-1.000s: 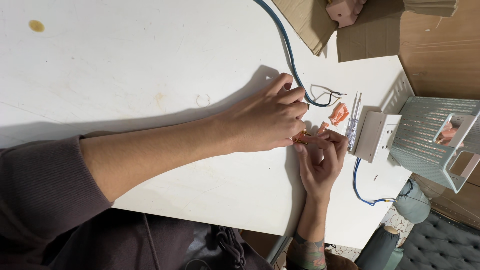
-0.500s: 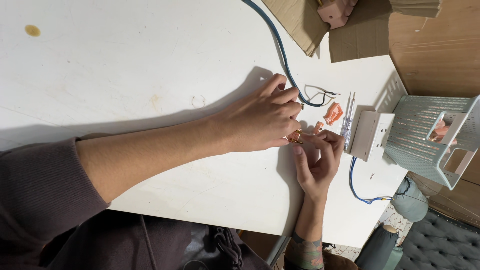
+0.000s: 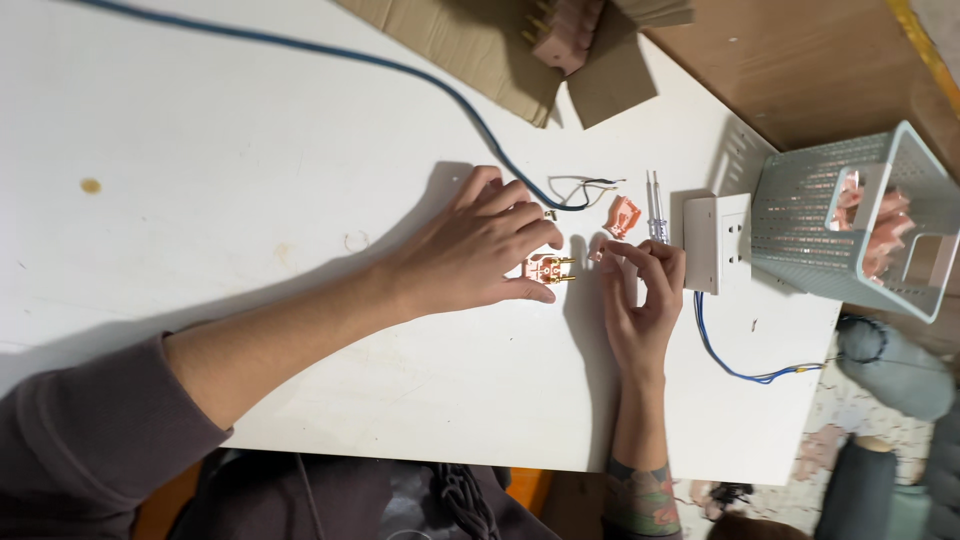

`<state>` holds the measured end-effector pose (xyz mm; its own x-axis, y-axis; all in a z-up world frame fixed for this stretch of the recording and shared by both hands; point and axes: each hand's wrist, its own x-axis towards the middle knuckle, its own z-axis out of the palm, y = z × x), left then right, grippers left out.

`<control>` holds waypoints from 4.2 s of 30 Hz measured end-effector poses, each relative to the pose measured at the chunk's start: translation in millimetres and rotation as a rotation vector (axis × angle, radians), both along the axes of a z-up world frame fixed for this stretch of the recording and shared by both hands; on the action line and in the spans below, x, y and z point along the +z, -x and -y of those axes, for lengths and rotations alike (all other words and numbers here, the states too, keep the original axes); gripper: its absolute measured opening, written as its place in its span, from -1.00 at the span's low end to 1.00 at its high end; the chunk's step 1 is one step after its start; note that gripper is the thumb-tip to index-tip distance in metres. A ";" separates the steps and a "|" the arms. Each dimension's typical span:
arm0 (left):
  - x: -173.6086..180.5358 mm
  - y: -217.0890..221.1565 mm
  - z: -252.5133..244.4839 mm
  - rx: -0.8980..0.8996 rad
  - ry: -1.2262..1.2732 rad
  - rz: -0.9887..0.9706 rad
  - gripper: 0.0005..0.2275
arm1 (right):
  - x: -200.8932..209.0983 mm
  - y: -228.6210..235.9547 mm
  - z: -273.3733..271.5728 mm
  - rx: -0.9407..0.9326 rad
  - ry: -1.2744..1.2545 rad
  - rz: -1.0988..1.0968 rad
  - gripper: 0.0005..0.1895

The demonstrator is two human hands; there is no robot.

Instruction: The person assembles small electrical components on a white table. They use a screwdriver to tighten screws on orange plastic parts and connect wires to the terminals.

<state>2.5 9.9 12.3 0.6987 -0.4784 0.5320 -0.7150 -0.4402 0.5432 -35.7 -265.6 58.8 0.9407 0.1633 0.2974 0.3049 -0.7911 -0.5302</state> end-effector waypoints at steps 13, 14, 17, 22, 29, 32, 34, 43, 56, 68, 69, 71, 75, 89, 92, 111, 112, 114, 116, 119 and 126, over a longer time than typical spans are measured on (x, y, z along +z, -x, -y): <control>-6.5 0.8 0.8 -0.034 -0.086 0.046 -0.76 | -6.6 -5.2 -3.0 0.184 0.087 0.083 -0.76; -5.4 1.1 0.8 -0.027 -0.083 0.041 -0.76 | -6.9 -5.3 -2.8 0.201 0.088 0.082 -0.78; 0.0 1.2 0.6 -0.029 -0.082 0.027 -0.77 | -7.9 -7.1 -1.1 0.217 0.098 0.080 -0.81; 0.4 1.2 -0.8 -0.043 -0.106 0.027 -0.75 | -14.6 -9.7 3.1 0.249 0.099 0.079 -0.85; 3.0 1.1 -1.4 -0.047 -0.110 -0.003 -0.76 | -12.3 -11.4 -3.5 0.273 0.012 0.072 -0.86; 4.5 1.2 -1.4 -0.045 -0.112 -0.011 -0.76 | -11.3 -12.1 -3.1 0.304 0.002 0.075 -0.87; 6.2 1.9 -2.1 -0.050 -0.122 -0.016 -0.76 | -11.8 -11.5 -2.6 0.314 -0.006 0.077 -0.88; 11.5 0.8 -2.8 -0.068 -0.150 -0.079 -0.72 | -19.5 -13.3 3.0 0.320 -0.028 0.097 -0.86; 17.1 2.5 -3.7 -0.049 -0.170 -0.110 -0.72 | -21.5 -12.0 -0.4 0.302 -0.042 0.063 -0.84; 20.6 1.7 -3.8 -0.064 -0.166 -0.129 -0.73 | -38.8 -9.6 -3.9 0.270 -0.152 -0.014 -0.85; 20.1 1.7 -4.0 -0.069 -0.171 -0.137 -0.73 | -37.9 -9.4 -4.7 0.266 -0.166 -0.023 -0.84; 18.7 1.1 -3.8 -0.073 -0.167 -0.148 -0.73 | -39.3 -9.0 -4.3 0.264 -0.156 -0.019 -0.83; 23.2 1.0 -4.0 -0.088 -0.168 -0.160 -0.75 | -44.7 -8.5 -3.8 0.254 -0.127 -0.008 -0.80; 12.7 1.1 -3.3 -0.092 -0.100 -0.111 -0.75 | -36.3 -1.2 -13.2 0.144 -0.229 -0.107 -0.73; 8.8 1.9 -2.3 -0.097 -0.096 -0.053 -0.76 | -40.7 0.4 -14.4 0.138 -0.161 -0.049 -0.72; 14.2 1.7 -3.2 -0.142 -0.042 -0.083 -0.74 | -9.8 1.5 -20.7 0.028 -0.518 -0.365 -0.79; 14.3 1.5 -3.3 -0.142 -0.042 -0.083 -0.74 | -4.5 2.0 -20.9 0.028 -0.517 -0.365 -0.79; 14.9 1.0 -4.7 -0.128 -0.018 -0.069 -0.76 | 6.5 2.3 -22.2 0.050 -0.390 -0.299 -0.79; 17.2 1.0 -4.1 -0.116 -0.003 -0.070 -0.75 | 6.7 2.3 -19.6 0.050 -0.361 -0.285 -0.78; 15.2 2.3 -3.6 -0.095 0.019 -0.077 -0.74 | 9.7 3.6 -19.1 0.052 -0.339 -0.266 -0.77; 13.7 2.1 -2.8 -0.093 0.050 -0.095 -0.73 | 4.4 1.0 -14.9 0.076 -0.348 -0.250 -0.79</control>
